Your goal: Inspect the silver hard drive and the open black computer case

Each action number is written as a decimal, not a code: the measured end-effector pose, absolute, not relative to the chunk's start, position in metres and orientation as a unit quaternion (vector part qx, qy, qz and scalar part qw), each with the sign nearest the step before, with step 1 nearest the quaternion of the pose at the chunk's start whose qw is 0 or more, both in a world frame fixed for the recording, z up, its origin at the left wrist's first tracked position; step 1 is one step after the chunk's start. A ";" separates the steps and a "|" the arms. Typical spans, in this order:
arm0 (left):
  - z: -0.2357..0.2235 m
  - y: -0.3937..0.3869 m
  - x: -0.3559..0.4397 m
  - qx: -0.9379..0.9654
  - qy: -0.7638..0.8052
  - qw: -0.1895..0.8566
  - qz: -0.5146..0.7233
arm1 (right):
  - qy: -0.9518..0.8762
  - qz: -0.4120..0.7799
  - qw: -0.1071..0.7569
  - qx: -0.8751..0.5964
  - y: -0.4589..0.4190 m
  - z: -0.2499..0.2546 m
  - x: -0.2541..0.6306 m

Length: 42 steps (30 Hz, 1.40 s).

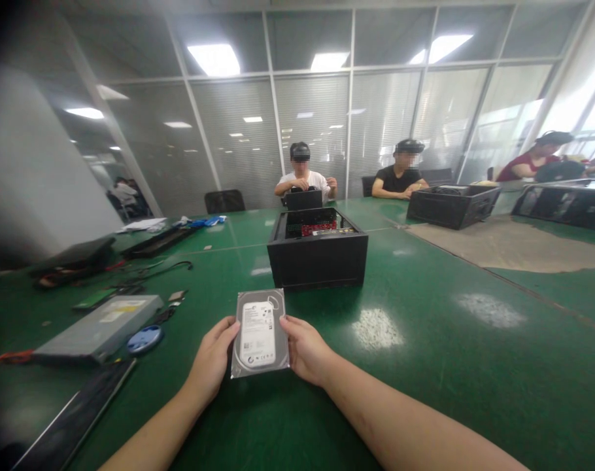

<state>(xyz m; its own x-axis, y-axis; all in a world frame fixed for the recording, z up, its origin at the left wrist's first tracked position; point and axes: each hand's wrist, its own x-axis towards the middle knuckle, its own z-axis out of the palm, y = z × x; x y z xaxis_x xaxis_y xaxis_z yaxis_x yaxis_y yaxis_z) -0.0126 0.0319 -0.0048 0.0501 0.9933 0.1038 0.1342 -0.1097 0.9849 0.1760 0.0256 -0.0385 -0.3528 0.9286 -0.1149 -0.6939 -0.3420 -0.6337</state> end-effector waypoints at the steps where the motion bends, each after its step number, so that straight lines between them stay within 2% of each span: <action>1: -0.005 0.032 -0.013 0.571 0.494 0.448 0.478 | -0.246 0.785 0.518 -0.235 0.026 -0.038 0.176; 24: -0.009 0.035 -0.011 0.555 0.504 0.459 0.477 | -0.214 0.794 0.511 -0.252 0.029 -0.036 0.177; 42: -0.013 0.033 -0.015 0.545 0.435 0.547 0.463 | -0.190 0.795 0.508 -0.270 0.026 -0.026 0.178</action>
<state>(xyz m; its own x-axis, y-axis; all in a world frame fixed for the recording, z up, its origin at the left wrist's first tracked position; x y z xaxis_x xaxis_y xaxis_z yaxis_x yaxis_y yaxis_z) -0.0150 0.0332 -0.0130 0.1917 0.9810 0.0289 -0.0320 -0.0232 0.9992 0.1784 0.0261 -0.0263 -0.3374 0.9111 -0.2368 -0.7060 -0.4113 -0.5765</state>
